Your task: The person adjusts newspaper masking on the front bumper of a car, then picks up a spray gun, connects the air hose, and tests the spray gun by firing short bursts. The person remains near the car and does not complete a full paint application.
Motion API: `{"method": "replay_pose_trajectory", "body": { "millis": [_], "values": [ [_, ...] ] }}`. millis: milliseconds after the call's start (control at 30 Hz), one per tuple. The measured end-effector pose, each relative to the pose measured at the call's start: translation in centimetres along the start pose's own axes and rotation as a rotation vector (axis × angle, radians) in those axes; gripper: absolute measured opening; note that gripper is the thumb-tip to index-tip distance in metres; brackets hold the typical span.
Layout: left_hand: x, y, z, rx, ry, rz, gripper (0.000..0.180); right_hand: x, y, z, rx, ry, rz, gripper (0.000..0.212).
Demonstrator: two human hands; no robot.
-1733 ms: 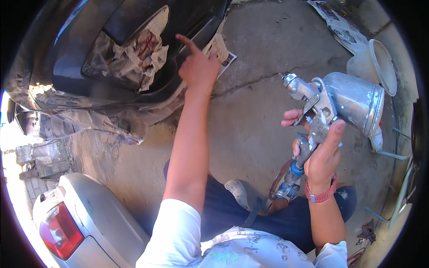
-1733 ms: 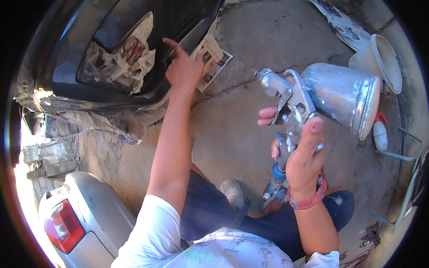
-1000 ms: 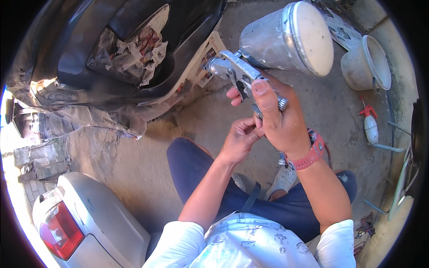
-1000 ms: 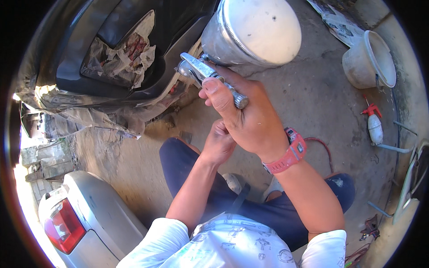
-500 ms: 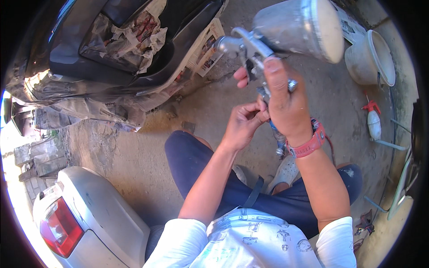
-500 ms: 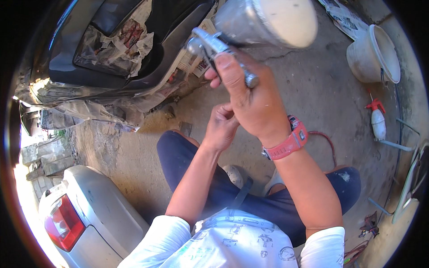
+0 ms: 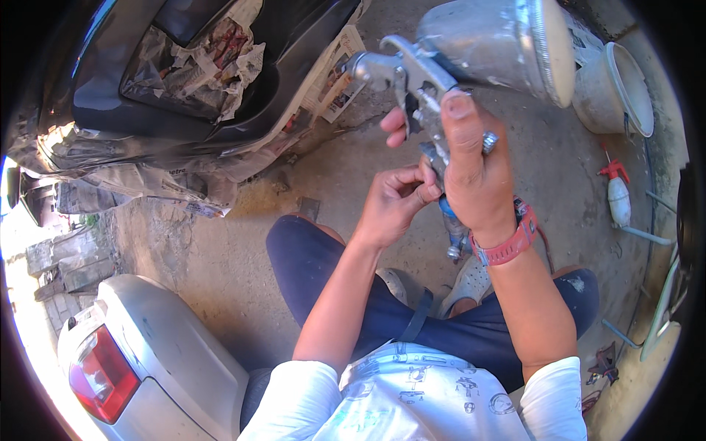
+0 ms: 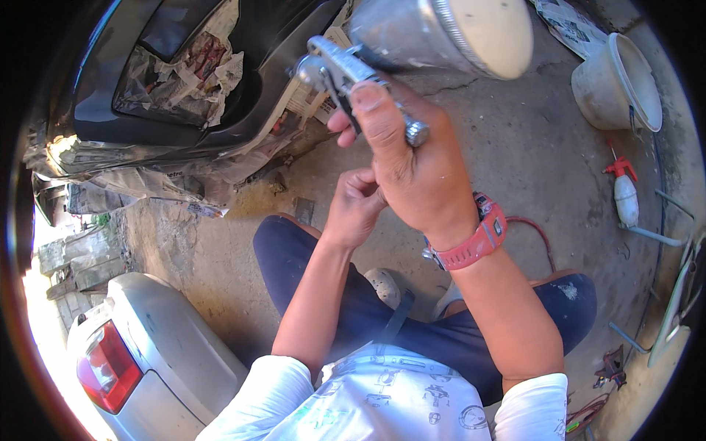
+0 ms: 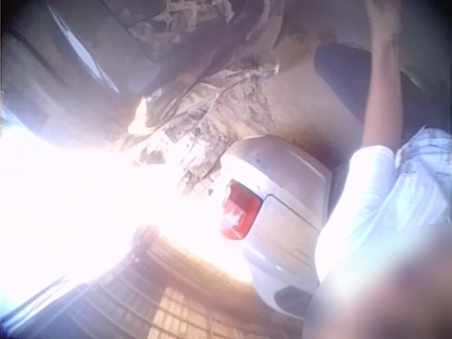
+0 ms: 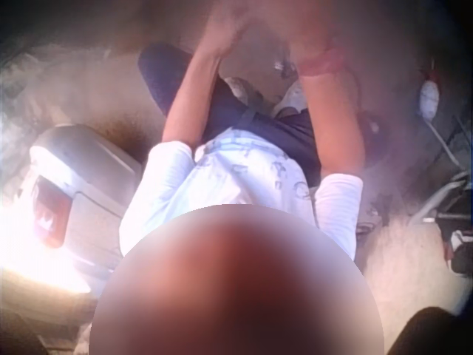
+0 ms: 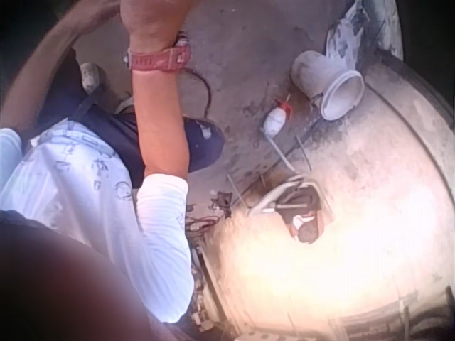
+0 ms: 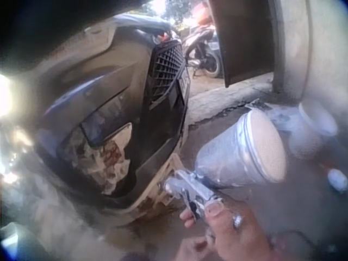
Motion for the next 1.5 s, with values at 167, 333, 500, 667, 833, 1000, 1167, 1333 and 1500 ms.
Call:
{"method": "replay_pose_trajectory", "body": {
  "millis": [167, 333, 500, 667, 833, 1000, 1167, 1333, 1500],
  "values": [
    [1.1, -0.1, 1.1, -0.025, 0.006, 0.069, 0.013, -0.6, 1.1, 0.4, 0.080, 0.113, -0.007, 0.057],
    [0.8, 0.1, 0.7, -0.023, 0.030, 0.104, 0.011, -0.7, 1.1, -0.2, 0.152, 0.079, 0.080, 0.061],
    [0.0, 0.6, -0.9, 0.001, 0.016, 0.054, 0.012, -0.5, -0.2, -0.6, 0.012, 0.050, 0.062, 0.055],
    [-0.9, 1.0, -1.6, 0.043, 0.013, 0.029, 0.013, 0.5, -1.2, -0.7, -0.100, -0.057, 0.067, 0.054],
    [-1.0, 0.7, 0.0, 0.008, 0.034, -0.052, 0.012, 1.1, 0.2, -0.8, 0.061, -0.028, 0.031, 0.054],
    [-0.9, 0.8, 0.9, 0.005, 0.052, 0.062, 0.013, 1.2, 1.4, -1.0, 0.113, 0.038, -0.091, 0.053],
    [-2.1, 0.8, 0.9, -0.041, 0.132, 0.063, 0.032, 1.9, -0.4, -2.7, -0.035, -0.119, 0.073, 0.052],
    [-3.0, -1.4, 3.3, -0.145, 0.068, -0.111, 0.050, 2.0, -1.1, -2.3, -0.034, -0.027, 0.101, 0.054],
    [-4.5, -5.4, 8.1, -0.458, 0.030, -0.698, 0.050, 1.4, 0.3, -1.7, 0.111, 0.149, -0.049, 0.057]
  ]
}}
Point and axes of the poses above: each hand's wrist, its own z-axis away from the middle knuckle, its own y-axis out of the palm, x = y × z, the point moved 8 cm from there along -z, towards the middle knuckle, and after that the axes turned 14 degrees about -y, right-handed, at the moved point
